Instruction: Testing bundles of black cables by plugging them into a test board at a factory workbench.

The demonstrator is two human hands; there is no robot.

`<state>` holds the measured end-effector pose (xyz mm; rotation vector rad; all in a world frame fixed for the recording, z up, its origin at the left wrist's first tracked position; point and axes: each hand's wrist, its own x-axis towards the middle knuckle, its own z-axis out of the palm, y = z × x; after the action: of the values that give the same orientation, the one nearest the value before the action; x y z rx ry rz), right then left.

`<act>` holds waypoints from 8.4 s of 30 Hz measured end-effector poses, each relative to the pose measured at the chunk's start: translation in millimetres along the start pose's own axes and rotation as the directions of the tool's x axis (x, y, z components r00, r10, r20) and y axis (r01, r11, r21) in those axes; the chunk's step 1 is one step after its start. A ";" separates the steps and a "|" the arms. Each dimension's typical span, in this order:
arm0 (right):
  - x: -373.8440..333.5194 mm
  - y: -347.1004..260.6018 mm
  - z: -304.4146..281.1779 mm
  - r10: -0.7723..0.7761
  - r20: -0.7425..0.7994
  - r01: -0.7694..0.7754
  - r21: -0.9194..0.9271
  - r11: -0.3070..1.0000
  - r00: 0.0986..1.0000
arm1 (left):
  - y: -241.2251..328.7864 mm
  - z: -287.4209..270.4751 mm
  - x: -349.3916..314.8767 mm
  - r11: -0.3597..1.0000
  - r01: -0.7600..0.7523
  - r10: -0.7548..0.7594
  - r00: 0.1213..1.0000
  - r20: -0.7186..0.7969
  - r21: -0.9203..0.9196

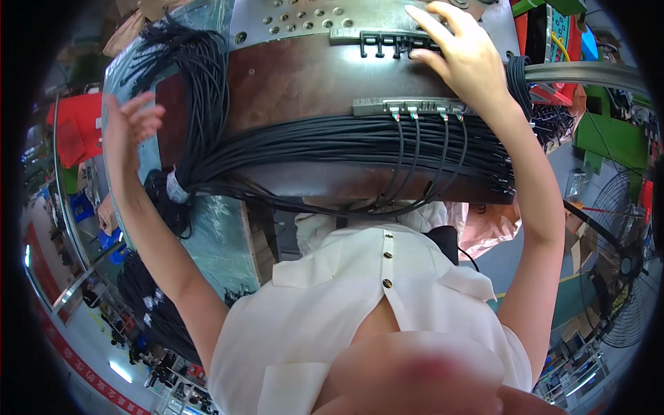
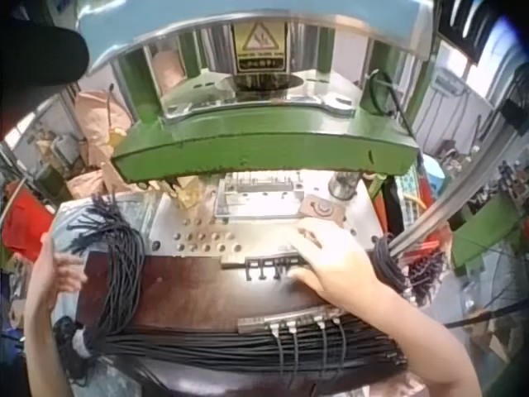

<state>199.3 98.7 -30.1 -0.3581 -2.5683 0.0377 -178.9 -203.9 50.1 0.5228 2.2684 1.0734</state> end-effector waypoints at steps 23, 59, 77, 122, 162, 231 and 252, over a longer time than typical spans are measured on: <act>67.3 60.3 45.4 0.142 0.000 -0.141 -0.125 0.982 0.990 | 120.1 297.3 59.5 0.595 0.192 0.476 0.698 0.535 -0.781; 35.1 71.4 36.0 0.312 -0.040 -0.308 0.093 0.947 0.949 | 79.7 251.4 79.9 0.296 -0.827 0.870 0.440 0.222 0.479; -386.5 -64.4 28.3 0.742 0.225 -0.768 0.052 0.638 0.632 | -308.3 176.6 -127.3 0.938 -0.187 0.106 0.956 0.275 0.291; -59.3 -3.4 -20.3 0.061 0.151 -0.063 0.004 0.998 0.987 | -5.2 177.3 -127.4 0.367 -0.669 0.500 0.728 0.470 0.646; -31.4 45.3 -48.1 0.145 0.618 -0.529 0.500 0.686 0.773 | 62.9 306.9 -169.0 0.872 0.439 0.134 0.206 0.969 -0.214; -53.8 -58.3 -13.7 0.078 0.104 -0.113 0.398 0.910 0.992 | 30.4 262.3 -156.8 0.750 0.407 0.231 0.577 0.783 -0.521; -53.9 -51.5 -28.1 0.038 -0.102 -0.020 0.174 0.985 0.994 | 33.6 267.4 -167.2 0.814 0.351 0.273 0.470 0.839 -0.462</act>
<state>245.4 33.7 -28.6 -0.3232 -2.4339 0.2440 123.0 -125.1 -6.4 0.5625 0.9152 1.0378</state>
